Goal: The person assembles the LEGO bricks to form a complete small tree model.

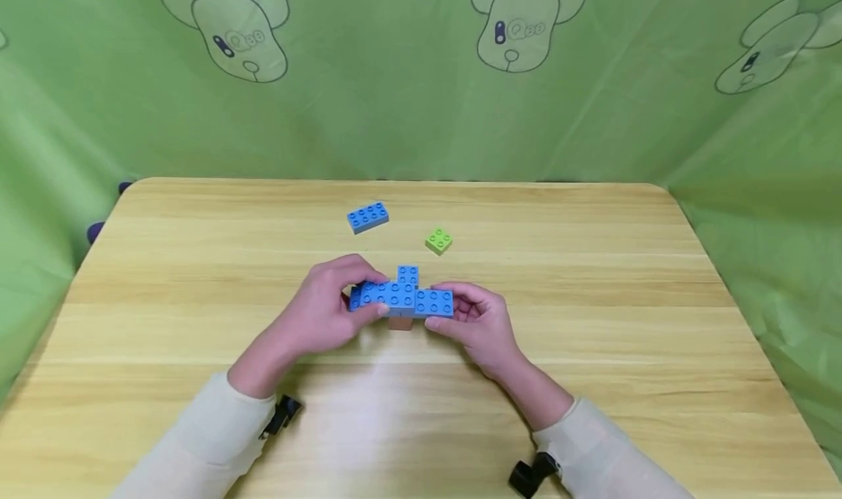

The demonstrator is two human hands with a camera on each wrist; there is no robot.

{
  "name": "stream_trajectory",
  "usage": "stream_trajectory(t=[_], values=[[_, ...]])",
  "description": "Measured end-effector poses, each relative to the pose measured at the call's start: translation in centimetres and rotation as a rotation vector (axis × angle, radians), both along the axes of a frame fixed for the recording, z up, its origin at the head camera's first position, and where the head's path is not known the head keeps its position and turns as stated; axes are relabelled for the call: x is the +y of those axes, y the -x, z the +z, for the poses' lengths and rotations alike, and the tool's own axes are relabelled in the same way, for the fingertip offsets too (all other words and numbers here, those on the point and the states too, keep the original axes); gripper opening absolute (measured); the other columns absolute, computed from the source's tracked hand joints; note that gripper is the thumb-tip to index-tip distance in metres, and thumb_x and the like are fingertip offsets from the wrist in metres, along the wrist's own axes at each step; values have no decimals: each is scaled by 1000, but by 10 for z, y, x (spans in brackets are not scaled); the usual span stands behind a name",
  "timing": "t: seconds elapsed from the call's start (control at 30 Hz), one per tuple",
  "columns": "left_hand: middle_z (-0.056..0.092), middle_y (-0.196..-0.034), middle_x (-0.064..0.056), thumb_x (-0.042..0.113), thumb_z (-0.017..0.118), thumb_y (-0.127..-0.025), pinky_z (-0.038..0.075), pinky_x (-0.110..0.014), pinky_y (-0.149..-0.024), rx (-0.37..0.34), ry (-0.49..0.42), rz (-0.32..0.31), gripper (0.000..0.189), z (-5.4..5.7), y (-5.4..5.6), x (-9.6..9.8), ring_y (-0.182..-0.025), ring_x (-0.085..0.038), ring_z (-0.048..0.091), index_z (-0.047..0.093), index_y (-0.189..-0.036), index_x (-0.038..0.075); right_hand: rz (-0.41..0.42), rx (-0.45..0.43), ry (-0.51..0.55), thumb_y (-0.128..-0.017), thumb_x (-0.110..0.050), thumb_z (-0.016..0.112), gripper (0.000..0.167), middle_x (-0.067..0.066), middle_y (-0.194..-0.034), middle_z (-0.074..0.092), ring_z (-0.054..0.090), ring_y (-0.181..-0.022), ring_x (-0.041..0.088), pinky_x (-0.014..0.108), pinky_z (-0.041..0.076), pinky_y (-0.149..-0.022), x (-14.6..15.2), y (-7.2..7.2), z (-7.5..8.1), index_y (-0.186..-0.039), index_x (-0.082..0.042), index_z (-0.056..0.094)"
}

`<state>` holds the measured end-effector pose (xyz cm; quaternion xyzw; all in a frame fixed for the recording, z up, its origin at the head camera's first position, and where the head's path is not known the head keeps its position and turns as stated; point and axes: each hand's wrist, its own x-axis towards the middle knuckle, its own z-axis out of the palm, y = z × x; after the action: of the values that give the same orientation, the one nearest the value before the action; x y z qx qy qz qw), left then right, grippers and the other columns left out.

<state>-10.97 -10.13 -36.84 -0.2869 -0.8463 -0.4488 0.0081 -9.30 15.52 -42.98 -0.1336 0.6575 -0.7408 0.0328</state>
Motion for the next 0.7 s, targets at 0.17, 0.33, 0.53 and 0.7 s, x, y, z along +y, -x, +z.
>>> stream_trajectory(t=[0.17, 0.33, 0.53, 0.7], values=[[67, -101, 1, 12, 81, -83, 53, -36, -63, -7, -30, -5, 27, -3, 0, -1, -84, -14, 57, 74, -109, 7, 3, -6, 3, -74, 19, 77, 45, 21, -102, 68, 68, -88, 24, 34, 57, -79, -1, 0, 0, -117, 13, 63], [67, -106, 1, 10, 78, -84, 51, -39, -76, 18, -76, -8, 26, -6, 0, 2, -92, -14, 59, 72, -109, 7, -3, 0, -11, -77, 16, 78, 43, 20, -104, 68, 68, -90, 26, 36, 56, -80, -2, 1, 1, -117, 9, 65], [68, -109, 2, 18, 77, -87, 48, -37, -84, 27, -74, -2, 27, -11, -2, 9, -99, -15, 59, 71, -112, 9, -7, 20, -1, -76, 16, 78, 42, 21, -101, 68, 68, -88, 26, 37, 56, -80, -2, -1, -2, -116, 11, 65], [69, -108, 2, 21, 78, -87, 47, -38, -80, 51, -72, 18, 27, -13, -1, 13, -97, -16, 57, 72, -110, 9, -17, 38, -16, -76, 15, 79, 42, 20, -101, 68, 68, -88, 25, 36, 57, -78, -1, -1, -2, -116, 10, 65]])
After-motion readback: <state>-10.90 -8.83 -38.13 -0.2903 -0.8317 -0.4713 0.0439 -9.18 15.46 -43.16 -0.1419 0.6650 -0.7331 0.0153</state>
